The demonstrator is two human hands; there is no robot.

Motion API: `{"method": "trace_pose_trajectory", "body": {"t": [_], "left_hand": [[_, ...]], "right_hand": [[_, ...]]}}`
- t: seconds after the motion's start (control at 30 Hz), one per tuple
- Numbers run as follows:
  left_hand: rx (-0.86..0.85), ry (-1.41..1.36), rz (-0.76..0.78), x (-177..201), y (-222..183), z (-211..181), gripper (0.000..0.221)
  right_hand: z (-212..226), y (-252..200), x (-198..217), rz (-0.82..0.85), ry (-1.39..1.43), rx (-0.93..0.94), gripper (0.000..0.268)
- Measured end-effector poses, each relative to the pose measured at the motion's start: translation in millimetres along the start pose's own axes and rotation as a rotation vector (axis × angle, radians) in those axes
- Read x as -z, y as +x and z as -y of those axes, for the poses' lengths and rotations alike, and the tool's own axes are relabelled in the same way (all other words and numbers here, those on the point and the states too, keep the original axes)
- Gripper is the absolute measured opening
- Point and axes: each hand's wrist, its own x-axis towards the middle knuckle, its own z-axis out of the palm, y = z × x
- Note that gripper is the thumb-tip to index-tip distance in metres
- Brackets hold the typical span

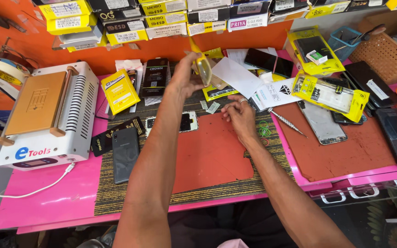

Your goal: The person handles a disassembled smartphone, applies adhesive from a bottle to the internal frame, and places a battery into the device. The person then picks up a second smartphone and places it on a heating tool.

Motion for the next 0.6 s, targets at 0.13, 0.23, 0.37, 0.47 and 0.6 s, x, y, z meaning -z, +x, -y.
{"method": "trace_pose_trajectory", "body": {"t": [0.13,0.23,0.37,0.47,0.6], "left_hand": [[-0.008,-0.074,-0.003,14,-8,-3,0.072],[-0.019,-0.110,0.009,24,-11,-2,0.076],[-0.072,0.051,-0.063,28,-25,-4,0.078],[-0.163,0.522,-0.363,15,-32,-9,0.076],[-0.203,1.220,-0.586,8,-35,-11,0.066]], "right_hand": [[3,0,0,0.004,-0.023,0.017,0.030],[5,-2,0,0.000,-0.029,0.007,0.031],[6,-1,-2,0.012,-0.052,0.022,0.031],[7,-2,1,0.021,-0.065,0.008,0.030],[7,-1,0,0.026,-0.023,0.001,0.031]]}}
